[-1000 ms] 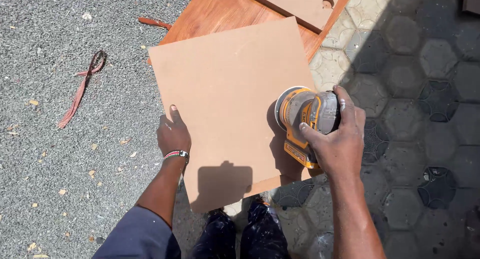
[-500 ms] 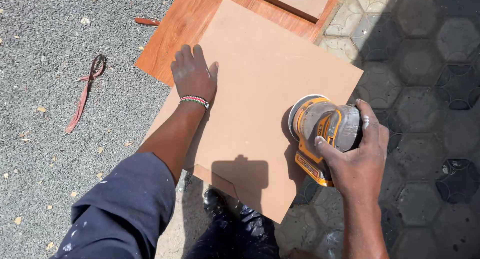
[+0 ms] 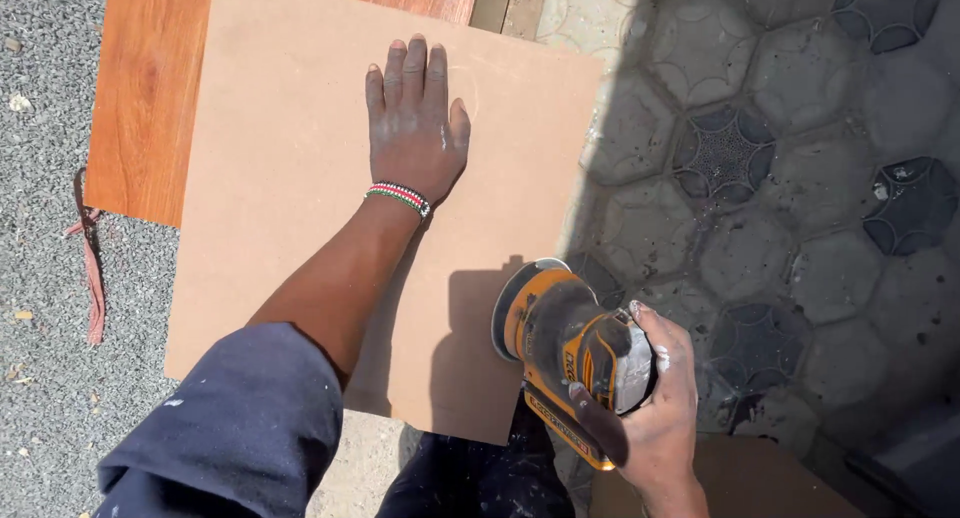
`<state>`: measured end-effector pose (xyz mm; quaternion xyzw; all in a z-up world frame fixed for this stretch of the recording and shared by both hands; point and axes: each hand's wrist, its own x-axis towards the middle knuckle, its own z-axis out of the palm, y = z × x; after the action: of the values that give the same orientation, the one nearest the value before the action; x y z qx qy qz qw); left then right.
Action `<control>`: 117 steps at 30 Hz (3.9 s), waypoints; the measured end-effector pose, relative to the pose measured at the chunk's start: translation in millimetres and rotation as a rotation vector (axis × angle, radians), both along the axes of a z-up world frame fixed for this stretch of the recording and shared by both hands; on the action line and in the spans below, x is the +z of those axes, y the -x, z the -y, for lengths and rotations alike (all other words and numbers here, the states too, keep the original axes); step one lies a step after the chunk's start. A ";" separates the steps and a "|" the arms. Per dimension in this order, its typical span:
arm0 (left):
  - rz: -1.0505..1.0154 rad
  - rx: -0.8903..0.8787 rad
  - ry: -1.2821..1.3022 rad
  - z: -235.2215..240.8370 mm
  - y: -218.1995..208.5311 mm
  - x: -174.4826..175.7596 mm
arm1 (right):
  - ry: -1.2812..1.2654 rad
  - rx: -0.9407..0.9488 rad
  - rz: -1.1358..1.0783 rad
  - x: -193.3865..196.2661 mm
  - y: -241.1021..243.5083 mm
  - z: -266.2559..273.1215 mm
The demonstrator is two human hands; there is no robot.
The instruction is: The person uses a yellow and black cordless orbital sander to smooth the surface of a rectangular piece of light-colored wood. They hold the wood steady with their left hand while moving the sander across the surface with their right hand, working on different sections of the board.
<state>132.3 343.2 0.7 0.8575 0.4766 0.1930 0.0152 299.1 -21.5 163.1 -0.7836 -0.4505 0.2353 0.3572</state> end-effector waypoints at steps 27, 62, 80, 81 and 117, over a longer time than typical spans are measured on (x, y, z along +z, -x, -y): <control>-0.408 -0.250 0.411 -87.9 -99.8 32.8 | 0.071 -0.456 -1.036 -126.8 -67.4 -65.6; -0.404 -0.291 0.395 -89.6 -93.6 35.5 | -0.197 -0.319 -1.010 -130.6 -137.1 -181.0; -0.347 -0.293 0.367 -79.9 -97.8 39.4 | 0.047 -0.587 -1.140 -111.3 -27.4 -59.6; -0.347 -0.302 0.374 -77.4 -99.7 40.6 | 0.088 -0.619 -1.163 -108.8 -19.2 -50.3; -0.220 -0.561 0.369 -105.2 -92.8 60.0 | -0.130 -0.537 -1.198 -179.2 -44.5 -116.7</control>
<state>225.0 448.5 60.7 0.9535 0.2483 -0.0015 0.1710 343.7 95.2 -16.1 -0.5792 0.0241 0.5055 0.6391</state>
